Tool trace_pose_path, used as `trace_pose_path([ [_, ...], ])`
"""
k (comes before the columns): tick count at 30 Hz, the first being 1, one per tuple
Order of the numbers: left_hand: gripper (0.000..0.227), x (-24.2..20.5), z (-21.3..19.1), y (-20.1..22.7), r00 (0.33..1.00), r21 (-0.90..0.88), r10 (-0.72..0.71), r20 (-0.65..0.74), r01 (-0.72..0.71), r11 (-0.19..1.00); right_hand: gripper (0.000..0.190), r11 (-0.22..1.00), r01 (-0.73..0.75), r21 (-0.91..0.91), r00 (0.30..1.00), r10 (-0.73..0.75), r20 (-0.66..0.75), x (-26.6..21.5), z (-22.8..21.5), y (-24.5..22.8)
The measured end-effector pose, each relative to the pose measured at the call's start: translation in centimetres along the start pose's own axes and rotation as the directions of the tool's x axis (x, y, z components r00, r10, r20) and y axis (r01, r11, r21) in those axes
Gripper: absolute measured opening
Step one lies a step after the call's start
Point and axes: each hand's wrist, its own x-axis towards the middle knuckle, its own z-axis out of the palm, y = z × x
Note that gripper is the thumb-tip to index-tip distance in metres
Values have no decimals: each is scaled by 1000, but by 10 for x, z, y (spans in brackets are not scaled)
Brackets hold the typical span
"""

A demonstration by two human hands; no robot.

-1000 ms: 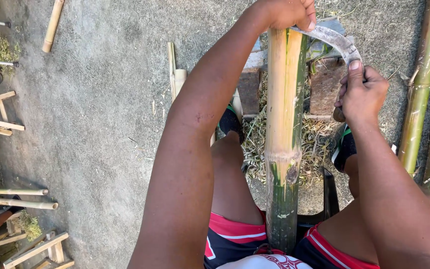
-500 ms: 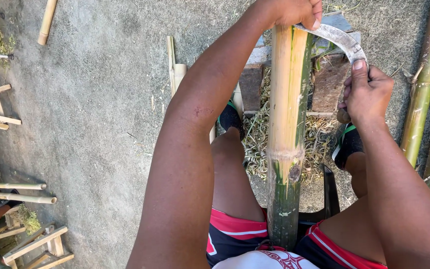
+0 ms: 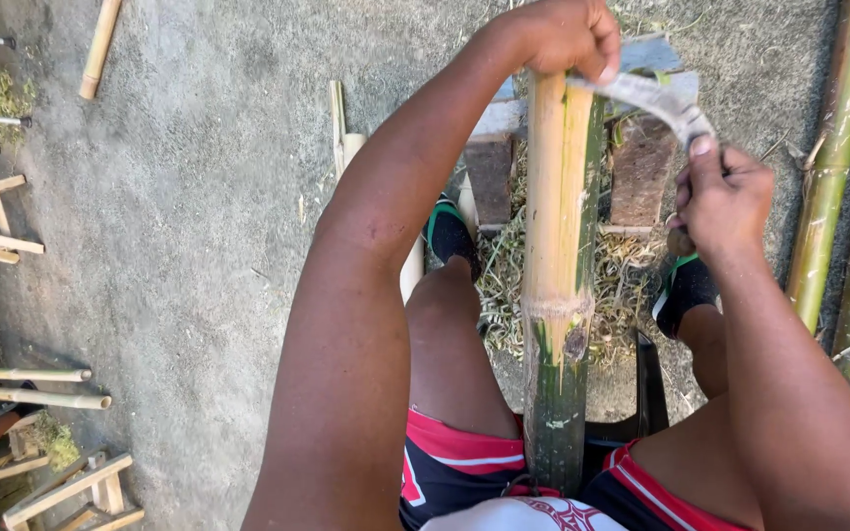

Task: The recorder is stripping bark and outer layers from a bamboo stalk using a curved blade.

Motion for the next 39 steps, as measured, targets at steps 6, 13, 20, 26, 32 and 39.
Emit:
trace_pose_path([
  [6, 20, 23, 16, -26, 994, -8, -41, -100, 40, 999, 48, 999, -12, 49, 999, 14, -45, 7, 3, -1],
  [13, 20, 17, 18, -23, 988, 4, -42, -146, 43, 999, 47, 1000, 4, 5, 999, -4, -39, 14, 3, 9],
  [20, 15, 13, 11, -14, 996, 21, 20, -89, -19, 1000, 44, 1000, 9, -5, 1000, -9, -23, 11, 0, 6],
  [26, 14, -2, 5, -2, 996, -19, -56, 64, 57, 998, 47, 996, -39, -79, 998, 43, 48, 2, -10, -5],
  [32, 16, -2, 4, 3, 998, -5, -33, 60, 33, 999, 48, 999, -47, 6, 998, 47, 36, 4, -11, 7],
  [39, 14, -5, 11, 4, 997, -52, -10, -71, 6, 999, 45, 1000, 17, 13, 1000, -17, 4, 7, -8, 10],
])
